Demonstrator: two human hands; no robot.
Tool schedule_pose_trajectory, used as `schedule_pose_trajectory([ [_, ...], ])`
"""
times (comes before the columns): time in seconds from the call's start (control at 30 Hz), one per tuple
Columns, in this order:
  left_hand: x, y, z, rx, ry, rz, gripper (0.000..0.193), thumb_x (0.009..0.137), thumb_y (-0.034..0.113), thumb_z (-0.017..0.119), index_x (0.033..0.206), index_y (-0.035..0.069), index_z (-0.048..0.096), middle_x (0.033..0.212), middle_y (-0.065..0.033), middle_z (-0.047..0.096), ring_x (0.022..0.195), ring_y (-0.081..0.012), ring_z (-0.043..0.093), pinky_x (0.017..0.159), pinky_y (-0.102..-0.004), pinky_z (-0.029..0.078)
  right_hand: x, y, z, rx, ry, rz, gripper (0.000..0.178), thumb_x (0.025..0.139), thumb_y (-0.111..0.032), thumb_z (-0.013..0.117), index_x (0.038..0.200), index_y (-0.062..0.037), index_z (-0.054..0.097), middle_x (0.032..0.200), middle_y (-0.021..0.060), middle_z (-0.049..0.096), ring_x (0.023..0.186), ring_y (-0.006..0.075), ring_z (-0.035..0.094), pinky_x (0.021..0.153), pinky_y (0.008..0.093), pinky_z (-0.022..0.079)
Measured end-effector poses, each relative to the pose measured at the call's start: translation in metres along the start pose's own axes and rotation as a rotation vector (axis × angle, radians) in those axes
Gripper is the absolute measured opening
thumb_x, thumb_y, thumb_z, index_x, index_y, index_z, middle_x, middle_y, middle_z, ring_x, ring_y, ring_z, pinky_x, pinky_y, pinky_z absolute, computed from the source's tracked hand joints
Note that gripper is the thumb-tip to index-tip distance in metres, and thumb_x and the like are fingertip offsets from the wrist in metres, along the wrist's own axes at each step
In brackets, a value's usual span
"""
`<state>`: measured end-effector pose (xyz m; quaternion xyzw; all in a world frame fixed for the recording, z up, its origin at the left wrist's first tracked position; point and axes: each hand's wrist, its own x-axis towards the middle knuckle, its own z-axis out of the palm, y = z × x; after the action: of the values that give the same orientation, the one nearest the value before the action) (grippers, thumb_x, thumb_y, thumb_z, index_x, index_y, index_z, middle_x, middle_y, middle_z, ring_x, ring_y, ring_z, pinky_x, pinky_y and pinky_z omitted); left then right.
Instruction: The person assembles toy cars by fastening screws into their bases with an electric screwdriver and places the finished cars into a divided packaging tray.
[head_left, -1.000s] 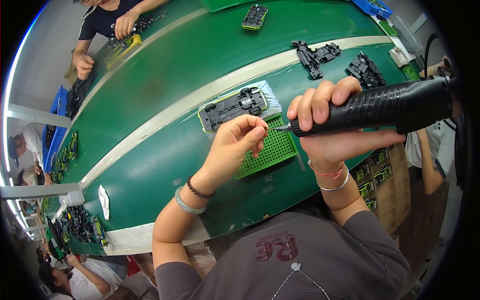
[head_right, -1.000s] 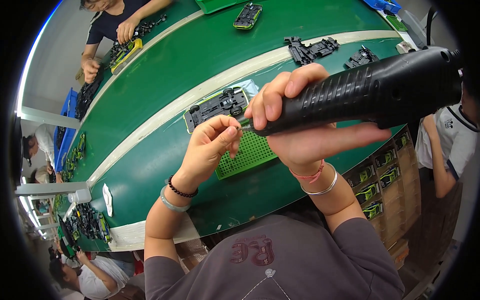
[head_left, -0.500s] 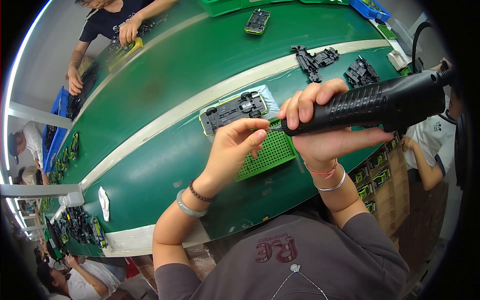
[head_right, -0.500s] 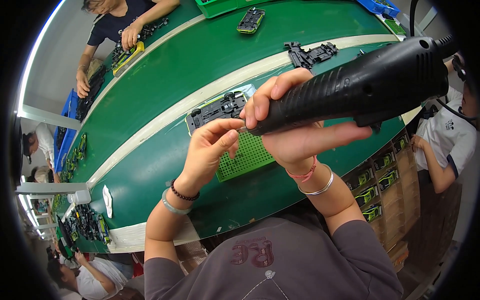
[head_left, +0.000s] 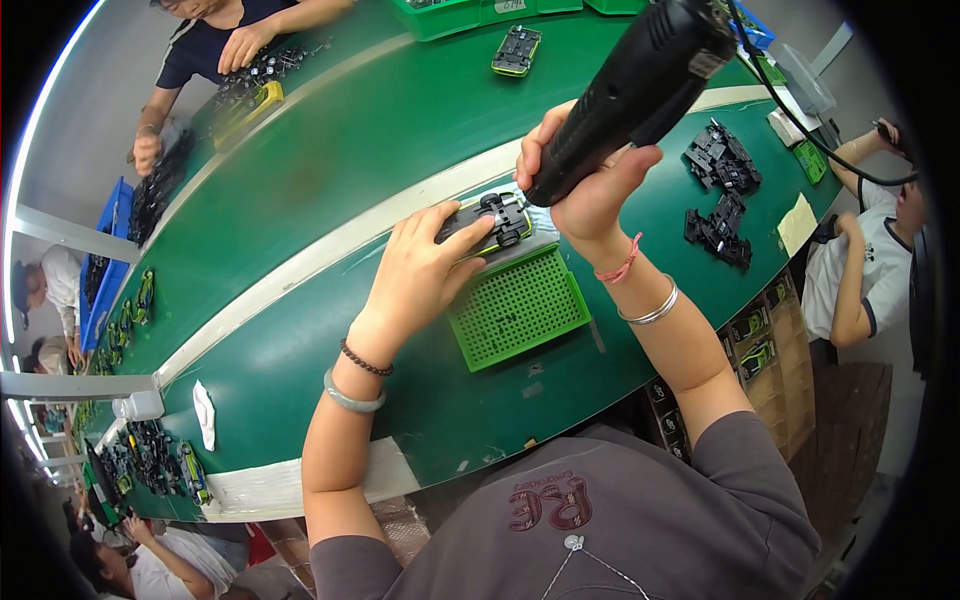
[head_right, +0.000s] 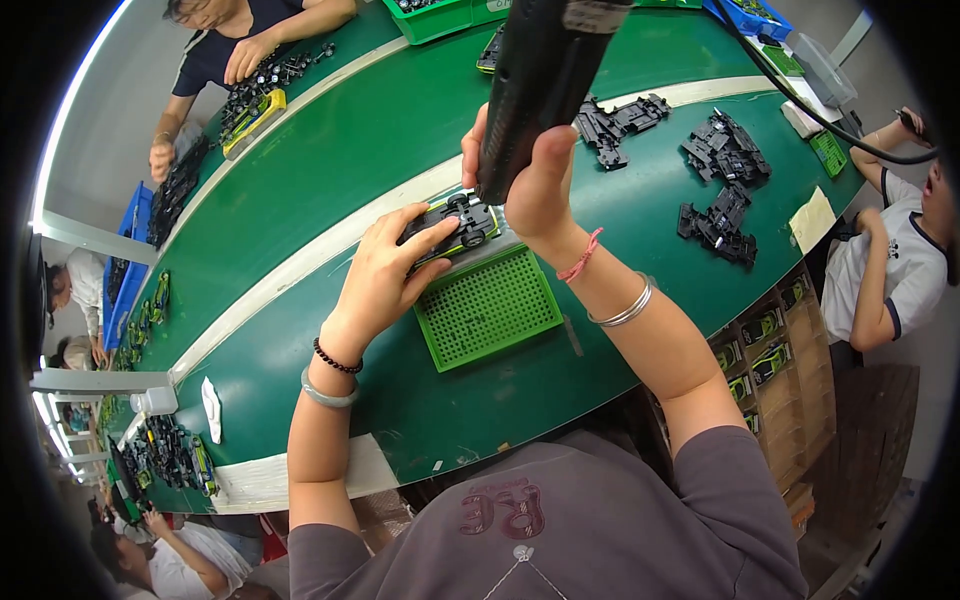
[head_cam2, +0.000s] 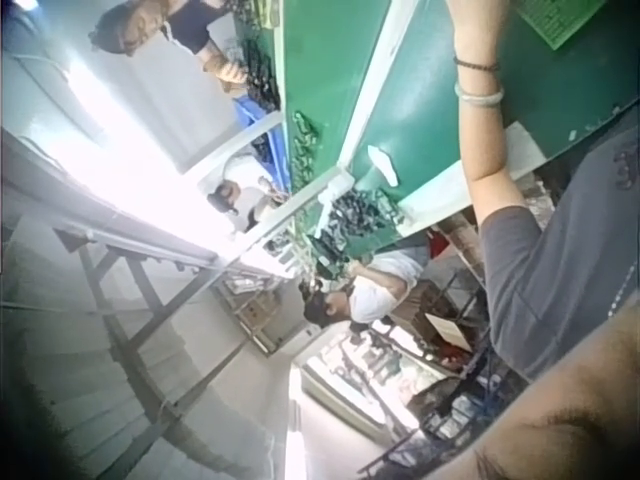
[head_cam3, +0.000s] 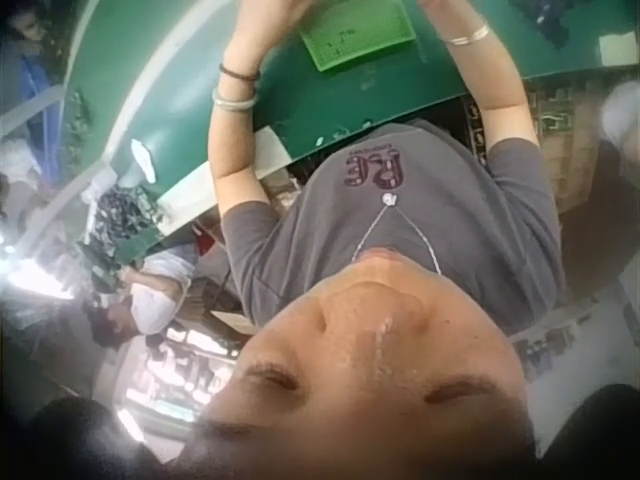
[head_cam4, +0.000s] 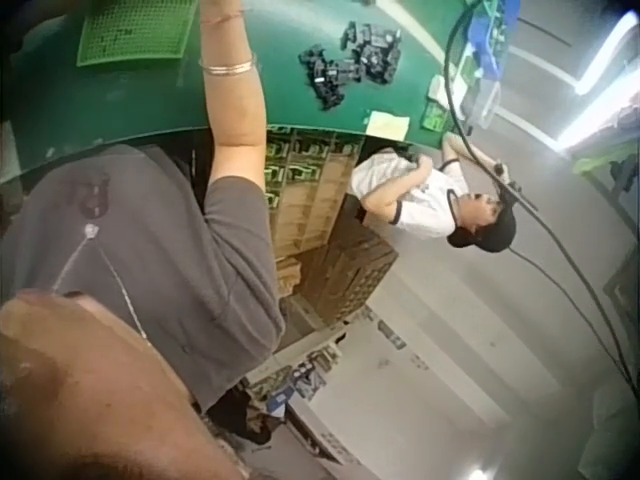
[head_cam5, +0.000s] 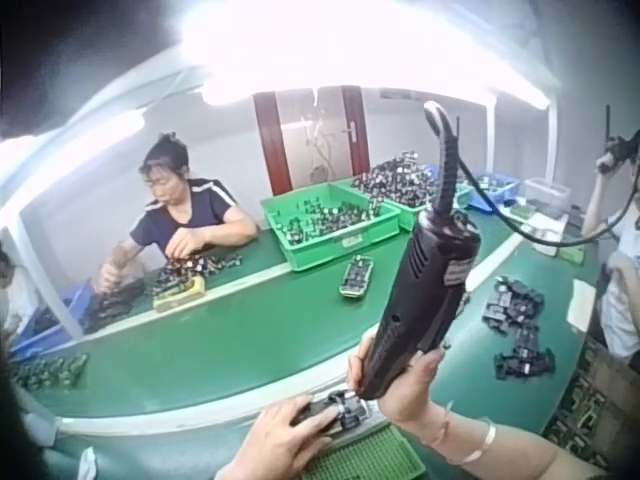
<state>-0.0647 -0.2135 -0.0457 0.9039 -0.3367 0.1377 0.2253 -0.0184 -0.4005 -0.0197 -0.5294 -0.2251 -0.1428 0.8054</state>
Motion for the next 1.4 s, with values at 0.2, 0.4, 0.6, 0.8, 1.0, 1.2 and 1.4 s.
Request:
schedule_pose_trajectory([
  [0.2,0.0,-0.001,0.003,-0.025,-0.004,0.004,0.043,0.075,0.015,0.068,0.116,0.015,0.058,0.116,-0.017,0.051,0.105,-0.034,0.049,0.09,-0.0412,0.041,-0.001,0.014,-0.002,-0.109,-0.052,0.053,0.091,0.06,-0.09,0.025,0.079,-0.0038,0.046,0.056,0.0076,0.048,0.048,0.016,0.05,0.045,0.0248,0.041],
  [0.4,-0.001,-0.003,0.003,-0.066,-0.003,-0.004,0.044,0.071,0.012,0.069,0.113,0.016,0.059,0.112,-0.0168,0.051,0.103,-0.0331,0.049,0.089,-0.0416,0.039,0.004,0.024,0.01,-0.057,0.001,0.023,0.08,0.078,-0.076,0.032,0.066,0.0009,0.051,0.049,0.0045,0.049,0.041,0.0097,0.048,0.038,0.0214,0.038],
  [0.6,-0.001,-0.004,0.0,-0.068,-0.033,0.0,0.042,0.074,0.013,0.068,0.115,0.013,0.058,0.115,-0.0167,0.05,0.105,-0.0336,0.048,0.09,-0.0414,0.04,0.007,0.023,0.01,-0.099,-0.034,0.071,0.079,0.079,-0.074,0.031,0.064,0.0011,0.051,0.049,0.005,0.049,0.04,0.0101,0.048,0.037,0.0218,0.039],
  [0.8,-0.001,-0.004,0.005,-0.082,-0.008,0.012,0.041,0.074,0.012,0.067,0.114,0.014,0.058,0.113,-0.0168,0.051,0.104,-0.0333,0.048,0.089,-0.0411,0.04,0.004,0.024,0.009,-0.087,-0.01,0.048,0.079,0.079,-0.074,0.031,0.067,0.0006,0.052,0.051,0.0051,0.05,0.041,0.0107,0.049,0.038,0.0219,0.04],
  [1.0,-0.003,0.003,-0.002,-0.092,0.026,0.002,0.042,0.073,0.011,0.068,0.114,0.015,0.058,0.112,-0.0176,0.051,0.104,-0.0334,0.049,0.089,-0.0417,0.04,-0.002,-0.009,0.006,0.01,0.06,-0.023,0.099,0.057,-0.093,0.016,0.082,-0.0035,0.049,0.057,0.009,0.051,0.048,0.0189,0.05,0.045,0.0282,0.042],
  [1.2,-0.006,0.044,-0.008,-0.077,-0.198,0.186,0.008,0.069,0.007,0.064,0.071,0.005,0.057,0.078,-0.0074,0.051,0.077,-0.0247,0.05,0.071,-0.0352,0.041,-0.033,-0.02,-0.002,0.186,0.059,-0.037,0.101,0.051,-0.096,0.013,0.081,-0.0056,0.047,0.059,0.0083,0.05,0.05,0.0178,0.049,0.049,0.0301,0.042],
  [1.4,-0.014,0.047,0.013,-0.012,-0.233,0.178,0.011,0.071,0.008,0.059,0.064,0.005,0.051,0.073,-0.0079,0.049,0.072,-0.024,0.048,0.066,-0.0347,0.042,-0.037,-0.016,-0.008,0.204,0.096,0.042,0.099,0.051,-0.096,0.015,0.082,-0.0064,0.047,0.059,0.0076,0.05,0.051,0.0176,0.049,0.05,0.0308,0.041],
])
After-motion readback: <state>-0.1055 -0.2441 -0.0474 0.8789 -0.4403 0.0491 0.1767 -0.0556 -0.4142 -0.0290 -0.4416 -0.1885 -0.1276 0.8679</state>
